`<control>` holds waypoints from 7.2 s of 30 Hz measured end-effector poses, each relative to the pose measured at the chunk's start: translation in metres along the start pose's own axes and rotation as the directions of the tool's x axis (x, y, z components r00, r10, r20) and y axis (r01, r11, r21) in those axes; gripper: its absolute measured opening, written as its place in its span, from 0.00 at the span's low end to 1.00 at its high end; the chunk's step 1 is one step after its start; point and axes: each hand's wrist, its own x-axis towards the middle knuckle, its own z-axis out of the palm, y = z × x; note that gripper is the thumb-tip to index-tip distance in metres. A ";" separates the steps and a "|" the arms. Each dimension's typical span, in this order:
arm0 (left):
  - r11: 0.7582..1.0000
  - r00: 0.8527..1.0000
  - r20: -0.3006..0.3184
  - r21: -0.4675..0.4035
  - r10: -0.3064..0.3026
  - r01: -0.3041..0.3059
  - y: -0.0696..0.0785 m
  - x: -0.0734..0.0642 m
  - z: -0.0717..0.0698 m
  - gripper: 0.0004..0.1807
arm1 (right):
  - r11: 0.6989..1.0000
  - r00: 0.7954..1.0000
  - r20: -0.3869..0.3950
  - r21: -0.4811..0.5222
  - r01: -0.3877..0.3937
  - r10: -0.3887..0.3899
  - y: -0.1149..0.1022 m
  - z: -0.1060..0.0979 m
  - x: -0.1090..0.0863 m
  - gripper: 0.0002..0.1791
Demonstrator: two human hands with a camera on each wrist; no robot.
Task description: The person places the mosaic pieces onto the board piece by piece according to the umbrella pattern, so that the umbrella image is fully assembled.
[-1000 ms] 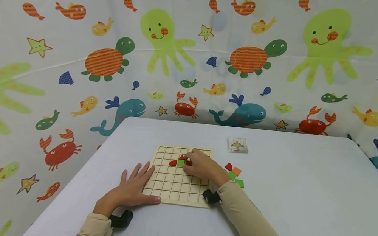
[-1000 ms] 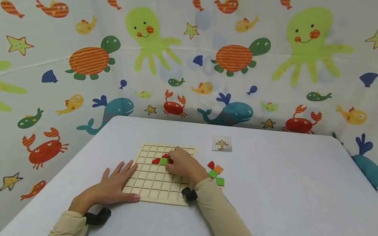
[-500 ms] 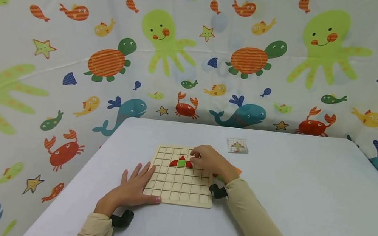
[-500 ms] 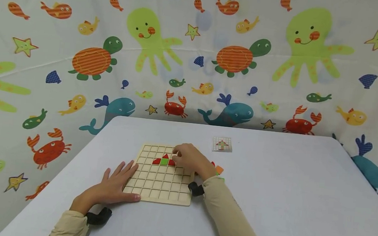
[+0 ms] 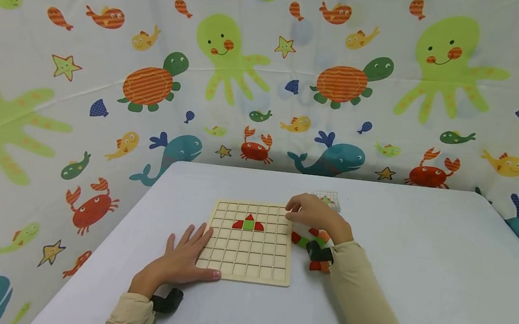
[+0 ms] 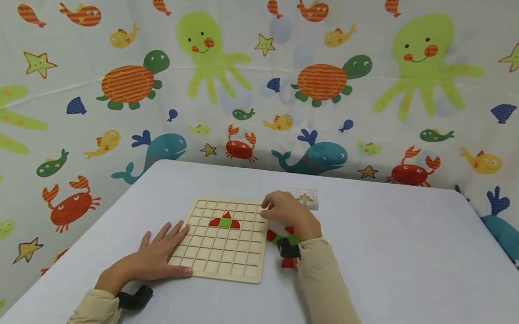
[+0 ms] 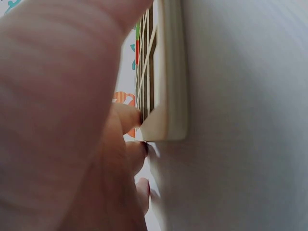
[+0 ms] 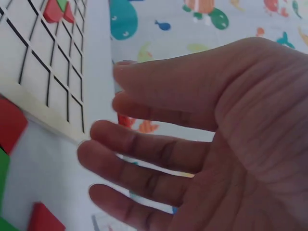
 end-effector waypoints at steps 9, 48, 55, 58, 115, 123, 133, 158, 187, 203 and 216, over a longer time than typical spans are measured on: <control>1.000 1.000 -0.003 -0.007 -0.008 0.008 0.001 0.000 0.001 0.69 | 0.979 0.981 0.054 -0.094 -0.179 0.185 0.015 -0.017 -0.015 0.12; 1.000 1.000 -0.009 -0.008 -0.004 0.004 -0.001 0.000 0.003 0.68 | 0.967 0.970 0.015 -0.083 -0.240 0.242 0.038 -0.005 -0.006 0.10; 1.000 1.000 -0.008 -0.012 0.006 -0.006 0.001 0.000 -0.001 0.68 | 0.991 0.988 -0.079 0.032 -0.129 0.132 0.038 -0.006 0.001 0.05; 1.000 1.000 -0.004 -0.014 0.007 -0.007 0.003 0.000 -0.003 0.68 | 0.994 0.990 -0.109 0.071 -0.084 0.092 0.034 -0.006 0.003 0.08; 1.000 1.000 -0.002 -0.009 0.022 -0.022 -0.004 0.001 -0.002 0.67 | 0.937 0.937 -0.086 0.066 0.344 -0.338 -0.081 0.078 0.058 0.06; 1.000 1.000 -0.001 -0.007 0.017 -0.017 -0.003 0.001 -0.002 0.67 | 0.932 0.933 -0.032 -0.064 0.356 -0.359 -0.083 0.096 0.065 0.08; 1.000 1.000 -0.005 0.000 0.007 -0.007 -0.003 -0.001 -0.003 0.68 | 0.929 0.938 -0.006 -0.140 0.342 -0.346 -0.086 0.106 0.063 0.06; 1.000 1.000 -0.013 0.007 0.001 -0.001 -0.001 -0.004 -0.002 0.67 | 0.893 0.944 0.063 -0.309 0.327 -0.324 -0.090 0.111 0.060 0.08; 1.000 1.000 0.000 -0.004 -0.001 0.001 0.005 -0.005 -0.006 0.68 | 0.953 0.952 0.102 -0.071 0.296 -0.288 -0.075 0.061 0.037 0.22; 1.000 1.000 -0.009 -0.008 -0.011 0.011 0.005 -0.002 -0.002 0.68 | 0.995 0.991 0.097 -0.033 0.099 -0.096 -0.043 0.008 0.009 0.21; 1.000 1.000 -0.004 0.010 -0.015 0.015 0.007 -0.001 0.004 0.68 | 0.998 0.997 0.078 -0.060 -0.013 0.018 -0.021 -0.010 -0.018 0.16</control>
